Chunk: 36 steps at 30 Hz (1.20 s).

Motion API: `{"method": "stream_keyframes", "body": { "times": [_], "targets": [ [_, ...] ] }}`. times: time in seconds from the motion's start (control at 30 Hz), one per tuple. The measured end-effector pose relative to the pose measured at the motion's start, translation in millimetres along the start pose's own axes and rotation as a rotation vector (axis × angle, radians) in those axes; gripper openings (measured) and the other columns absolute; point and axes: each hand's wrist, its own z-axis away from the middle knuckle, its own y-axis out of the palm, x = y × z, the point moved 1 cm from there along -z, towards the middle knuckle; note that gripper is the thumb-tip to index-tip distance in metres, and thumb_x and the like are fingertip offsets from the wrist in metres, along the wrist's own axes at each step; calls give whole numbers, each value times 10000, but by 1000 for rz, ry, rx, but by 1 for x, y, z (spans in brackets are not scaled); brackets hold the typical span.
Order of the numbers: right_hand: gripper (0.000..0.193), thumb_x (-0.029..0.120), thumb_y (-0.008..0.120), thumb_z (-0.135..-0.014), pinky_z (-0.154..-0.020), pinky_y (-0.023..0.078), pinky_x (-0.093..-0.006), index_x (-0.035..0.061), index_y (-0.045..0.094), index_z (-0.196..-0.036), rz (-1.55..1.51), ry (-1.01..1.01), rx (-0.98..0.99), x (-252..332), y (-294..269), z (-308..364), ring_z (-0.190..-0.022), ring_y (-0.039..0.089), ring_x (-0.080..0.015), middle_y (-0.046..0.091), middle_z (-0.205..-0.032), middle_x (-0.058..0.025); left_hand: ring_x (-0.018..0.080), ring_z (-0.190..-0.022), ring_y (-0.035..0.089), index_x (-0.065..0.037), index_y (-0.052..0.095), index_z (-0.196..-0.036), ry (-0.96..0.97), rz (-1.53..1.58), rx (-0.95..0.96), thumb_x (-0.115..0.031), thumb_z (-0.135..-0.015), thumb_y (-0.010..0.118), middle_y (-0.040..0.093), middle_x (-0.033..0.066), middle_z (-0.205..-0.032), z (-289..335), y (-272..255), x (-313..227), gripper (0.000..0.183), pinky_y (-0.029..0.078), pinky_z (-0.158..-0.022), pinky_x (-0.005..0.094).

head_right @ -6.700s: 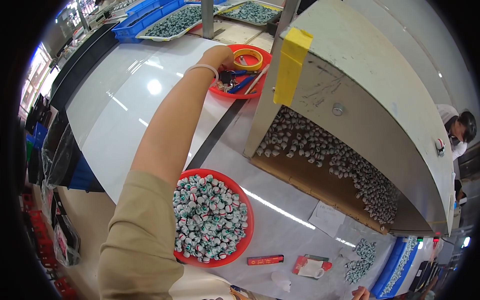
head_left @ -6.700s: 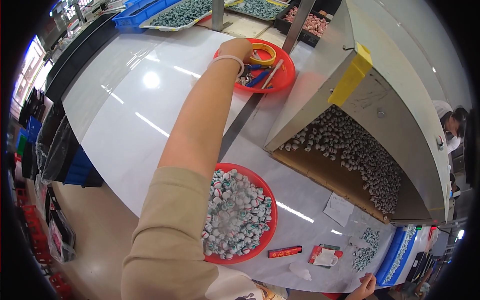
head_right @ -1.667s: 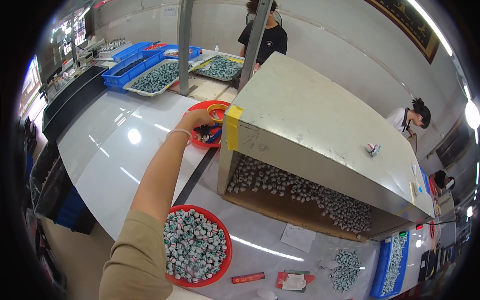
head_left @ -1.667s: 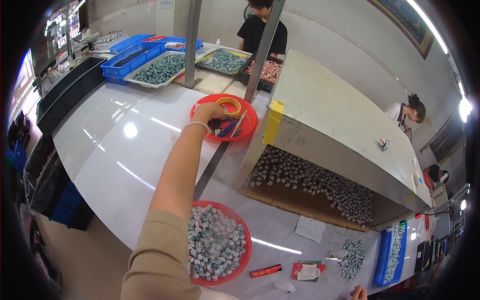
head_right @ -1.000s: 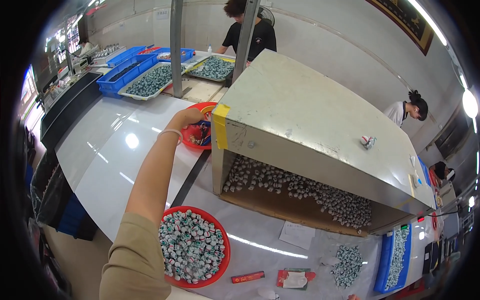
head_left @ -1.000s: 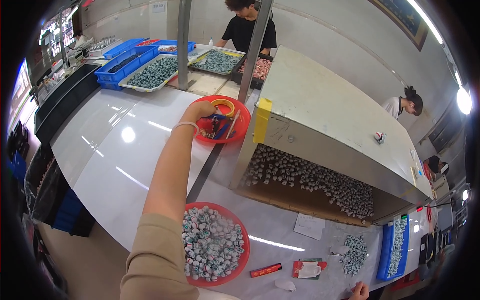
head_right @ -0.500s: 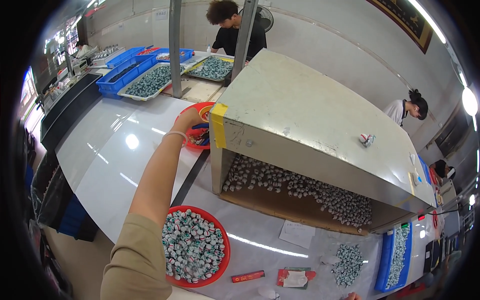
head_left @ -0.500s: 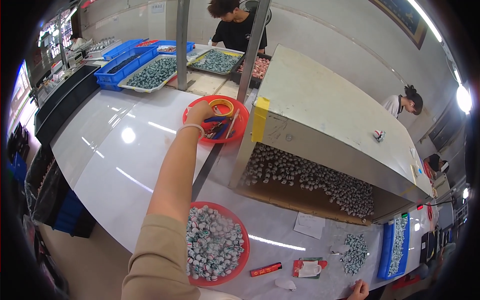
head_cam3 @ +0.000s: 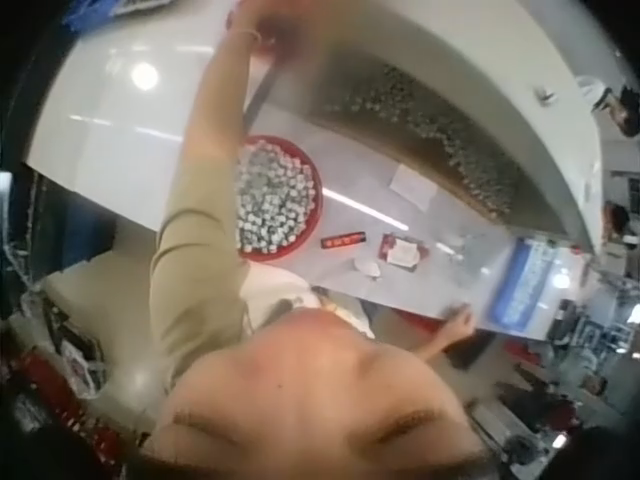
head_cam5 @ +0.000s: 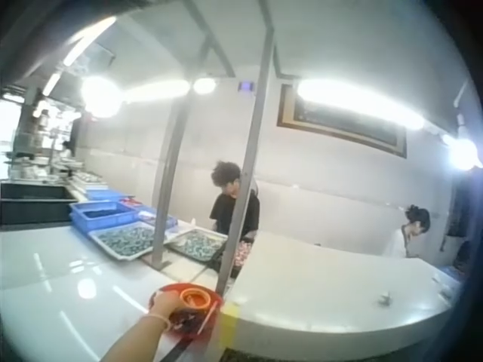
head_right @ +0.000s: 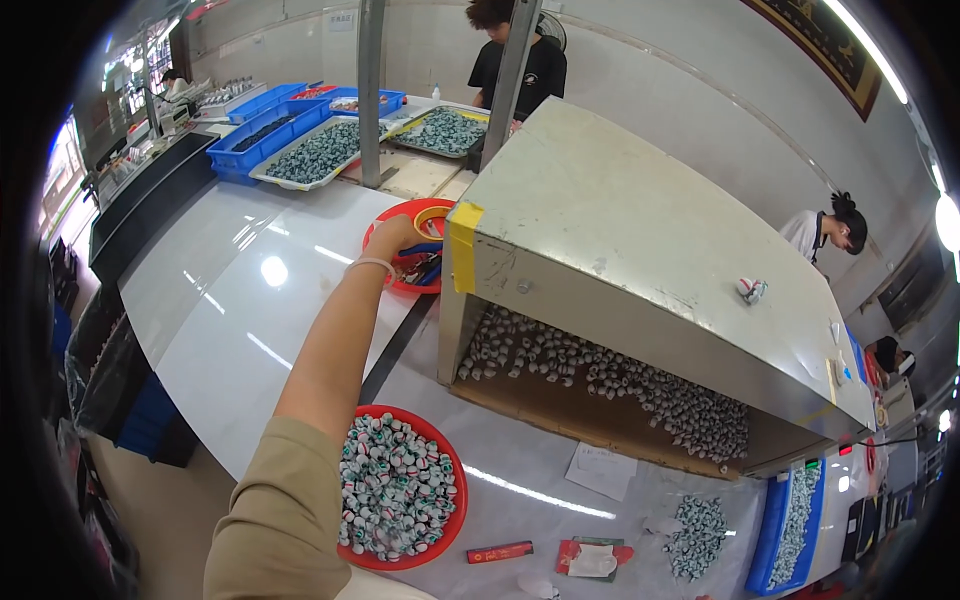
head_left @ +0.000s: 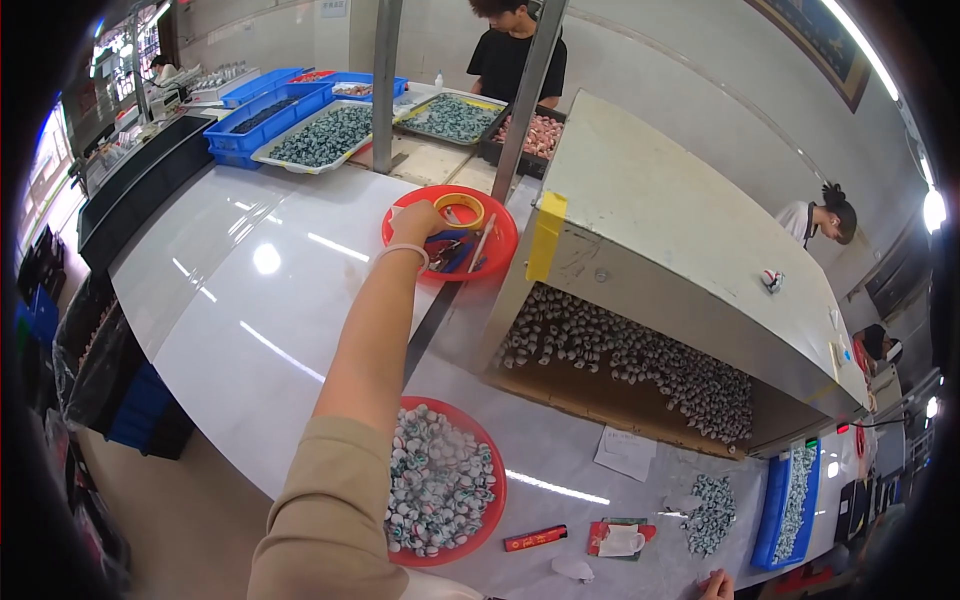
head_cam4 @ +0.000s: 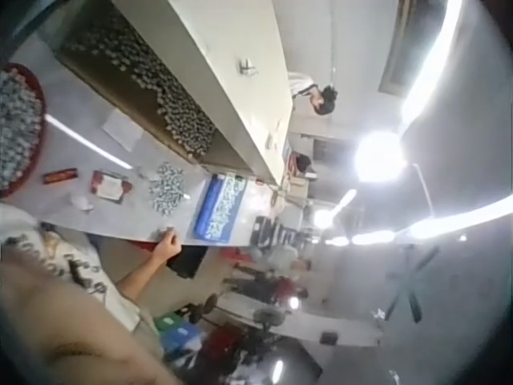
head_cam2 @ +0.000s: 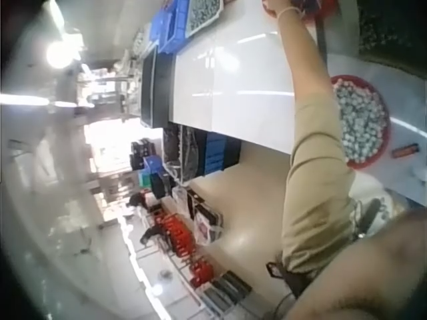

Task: Assemble small plastic components and apply glue to join parts at a factory workbench.

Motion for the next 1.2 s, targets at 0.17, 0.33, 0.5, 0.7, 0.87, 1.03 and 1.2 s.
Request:
{"method": "stream_keyframes", "body": {
  "times": [0.17,0.33,0.5,0.7,0.87,1.03,1.2],
  "targets": [
    [193,130,585,-849,-497,412,-283,-49,623,-787,48,-101,-17,5,-1,2,-551,492,-138,591,-650,-68,257,-1062,564,-125,607,-1108,24,-66,4,-429,-689,689,582,93,-1158,-5,-1,-1,525,447,-879,411],
    [190,135,583,-853,-464,403,-267,-31,627,-772,-10,-19,-7,-16,-2,-4,-521,484,-122,593,-646,-60,260,-1072,557,-128,606,-1112,26,-95,-5,-343,-748,638,577,104,-1160,-19,6,0,423,446,-880,399],
    [189,136,581,-852,-457,398,-263,-27,624,-768,-81,-22,21,-21,-2,-6,-514,481,-118,591,-642,-53,260,-1069,558,-126,618,-1092,13,-90,-10,-332,-761,626,581,107,-1150,-1,-5,-6,390,452,-870,386],
    [173,121,573,-846,-494,420,-275,-43,625,-828,-21,66,34,-17,-1,-7,-558,503,-131,591,-663,-49,252,-1065,561,-113,625,-1074,-58,2,14,-326,-766,616,586,110,-1142,1,-8,2,375,457,-862,368],
    [178,142,578,-846,-499,423,-261,-29,631,-843,53,11,6,-19,0,-6,-571,511,-124,595,-681,-46,265,-1031,578,-80,646,-1023,45,-21,-136,-275,-743,602,607,131,-1095,7,-13,2,344,465,-846,360],
    [212,179,550,-870,-529,370,-234,-22,597,-822,-15,5,44,-38,-1,-14,-570,455,-100,518,-633,-26,287,-975,599,-64,655,-983,-21,97,-288,-261,-738,565,626,163,-1028,15,-41,-7,327,481,-807,371],
    [282,206,513,-898,-504,298,-216,-14,567,-731,-17,-147,4,-46,1,-15,-534,389,-60,437,-553,15,274,-751,667,-33,653,-851,15,276,-171,-230,-715,539,658,153,-876,28,-80,-8,265,510,-709,327]
  ]
}}
